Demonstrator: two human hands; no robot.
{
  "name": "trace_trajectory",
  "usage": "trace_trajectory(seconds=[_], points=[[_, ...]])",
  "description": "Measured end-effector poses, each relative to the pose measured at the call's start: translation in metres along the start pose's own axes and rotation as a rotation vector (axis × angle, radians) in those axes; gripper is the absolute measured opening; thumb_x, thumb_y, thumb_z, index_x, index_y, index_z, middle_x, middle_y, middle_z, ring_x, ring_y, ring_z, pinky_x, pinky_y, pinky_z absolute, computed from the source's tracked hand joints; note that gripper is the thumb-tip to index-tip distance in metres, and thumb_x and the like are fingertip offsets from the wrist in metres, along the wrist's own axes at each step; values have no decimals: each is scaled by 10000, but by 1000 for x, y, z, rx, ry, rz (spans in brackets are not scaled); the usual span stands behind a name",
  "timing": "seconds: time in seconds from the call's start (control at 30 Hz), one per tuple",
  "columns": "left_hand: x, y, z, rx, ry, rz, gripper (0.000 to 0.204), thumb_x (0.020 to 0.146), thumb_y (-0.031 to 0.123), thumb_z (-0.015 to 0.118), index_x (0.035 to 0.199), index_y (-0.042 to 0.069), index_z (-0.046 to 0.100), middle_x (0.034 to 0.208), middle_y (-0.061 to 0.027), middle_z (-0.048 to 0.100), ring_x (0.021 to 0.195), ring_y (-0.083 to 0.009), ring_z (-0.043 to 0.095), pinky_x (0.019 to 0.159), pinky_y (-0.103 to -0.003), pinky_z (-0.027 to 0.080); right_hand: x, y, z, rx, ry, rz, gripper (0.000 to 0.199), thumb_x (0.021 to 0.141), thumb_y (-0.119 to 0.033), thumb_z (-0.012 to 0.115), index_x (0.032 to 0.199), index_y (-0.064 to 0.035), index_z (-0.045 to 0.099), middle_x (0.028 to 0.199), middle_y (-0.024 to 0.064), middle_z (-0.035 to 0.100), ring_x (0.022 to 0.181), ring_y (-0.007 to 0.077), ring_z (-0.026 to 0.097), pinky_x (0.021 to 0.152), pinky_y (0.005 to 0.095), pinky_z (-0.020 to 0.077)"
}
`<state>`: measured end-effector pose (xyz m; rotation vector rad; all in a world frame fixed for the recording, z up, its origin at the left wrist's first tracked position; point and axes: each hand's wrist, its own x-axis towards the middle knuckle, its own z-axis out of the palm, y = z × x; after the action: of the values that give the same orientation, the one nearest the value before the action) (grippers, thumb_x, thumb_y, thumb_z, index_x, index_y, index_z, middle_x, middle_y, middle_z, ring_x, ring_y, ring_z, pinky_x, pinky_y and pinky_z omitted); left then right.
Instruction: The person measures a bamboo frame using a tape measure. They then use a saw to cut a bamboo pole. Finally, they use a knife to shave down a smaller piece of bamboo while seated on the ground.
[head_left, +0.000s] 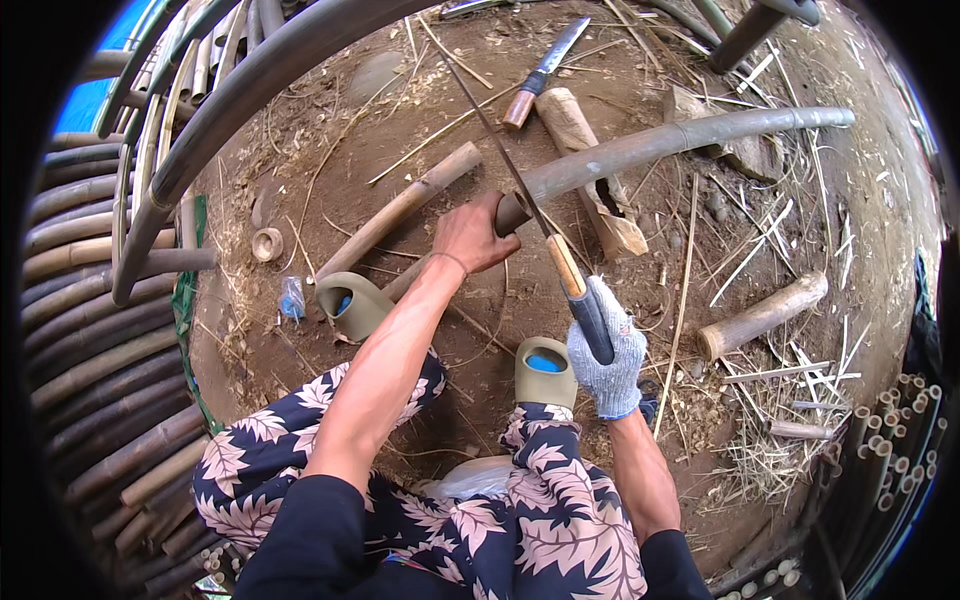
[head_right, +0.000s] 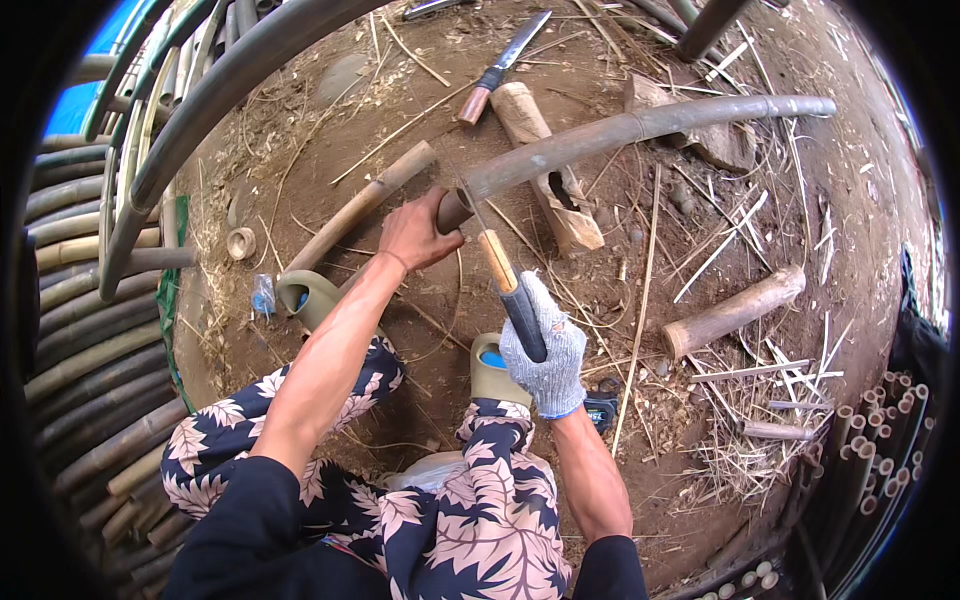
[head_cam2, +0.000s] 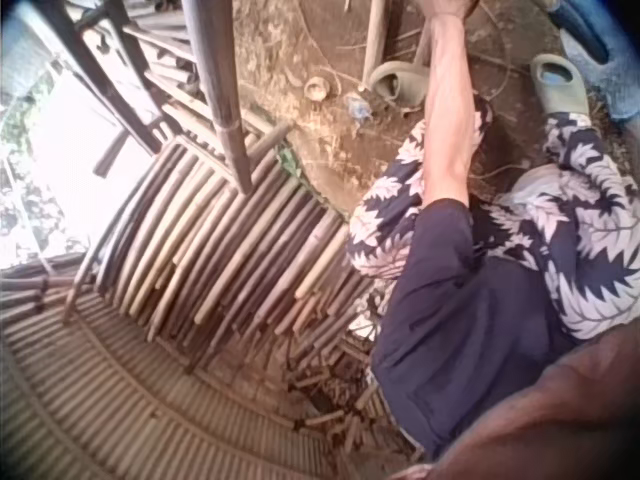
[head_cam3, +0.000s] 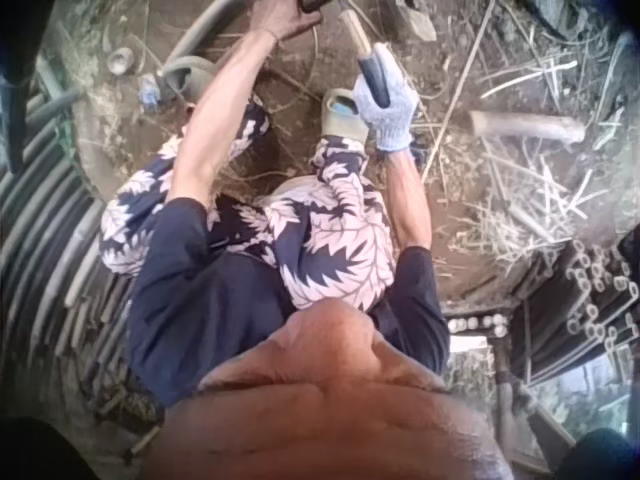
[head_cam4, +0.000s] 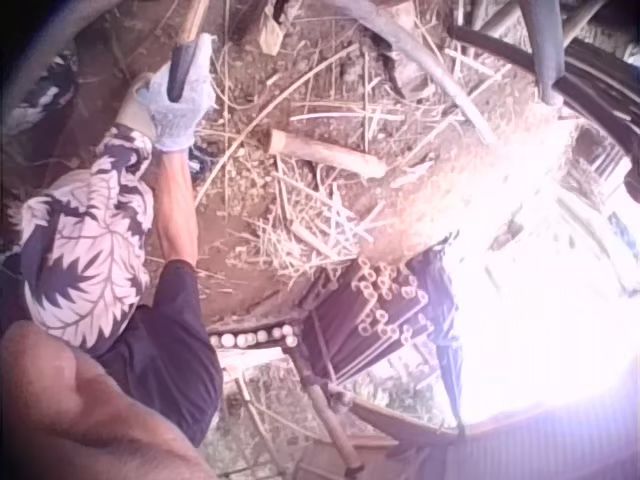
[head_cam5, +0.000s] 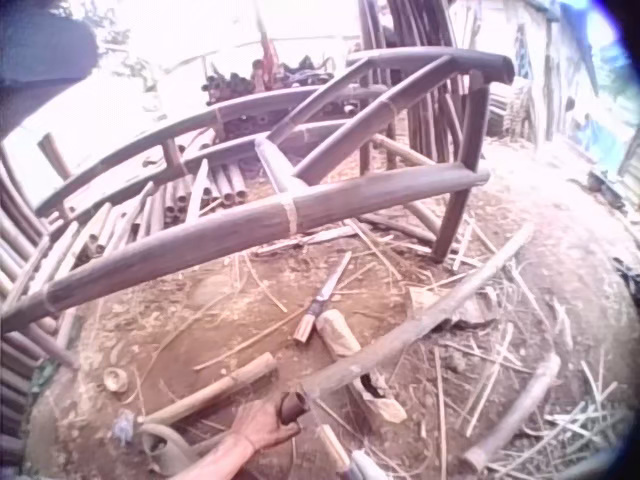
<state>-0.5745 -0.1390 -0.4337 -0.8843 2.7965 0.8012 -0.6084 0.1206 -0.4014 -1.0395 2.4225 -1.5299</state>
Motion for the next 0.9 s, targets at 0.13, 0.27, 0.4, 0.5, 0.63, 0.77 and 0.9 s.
trace_trajectory(seconds=[0.13,0.27,0.4,0.5,0.63,0.77,0.9], points=[[22,-26,-15,-43,-91,-104,601,692,351,716,1211,98,548,981,-240,698,937,-408,676,846,-471,529,-19,-12,-18,-63,-73,28,530,779,-78,711,1287,19,594,893,194,723,698,311,721,640,366,569],[33,-52,-22,-94,-86,-39,643,672,384,729,1219,70,605,1007,-232,706,927,-390,686,875,-461,535,-50,-24,-50,-177,-236,128,509,789,-75,681,1284,6,595,824,180,712,644,329,699,601,379,549],[27,-31,-31,-340,-279,-59,590,667,399,687,1085,-18,665,935,-232,715,860,-350,697,829,-418,553,-41,-8,-16,-150,-178,196,493,797,-85,678,1280,-16,601,815,183,702,648,331,693,596,378,541],[16,-18,-21,-156,-352,116,569,641,446,690,983,-9,693,919,-238,715,885,-365,698,844,-418,549,-3,21,37,-50,6,-4,528,768,-87,732,1274,-3,609,905,197,709,679,289,703,605,354,542],[43,-36,-84,191,-196,-64,700,822,420,695,1388,87,451,1217,-196,647,1080,-361,650,956,-504,494,-20,-16,-3,-42,77,82,556,718,4,745,1263,12,633,1006,169,737,764,220,731,700,332,561],[73,-75,-90,351,-45,-82,729,919,456,624,1490,117,321,1303,-188,565,1152,-392,595,964,-521,472,-49,-43,-59,-22,249,325,532,743,15,731,1261,65,617,1058,140,717,893,185,688,821,327,550],[96,-97,-55,328,-31,-137,744,950,488,574,1508,91,284,1394,-238,476,1262,-411,503,1020,-492,436,-98,-27,-121,26,564,593,609,754,-9,653,1347,66,538,1091,140,664,866,183,642,776,324,517]])
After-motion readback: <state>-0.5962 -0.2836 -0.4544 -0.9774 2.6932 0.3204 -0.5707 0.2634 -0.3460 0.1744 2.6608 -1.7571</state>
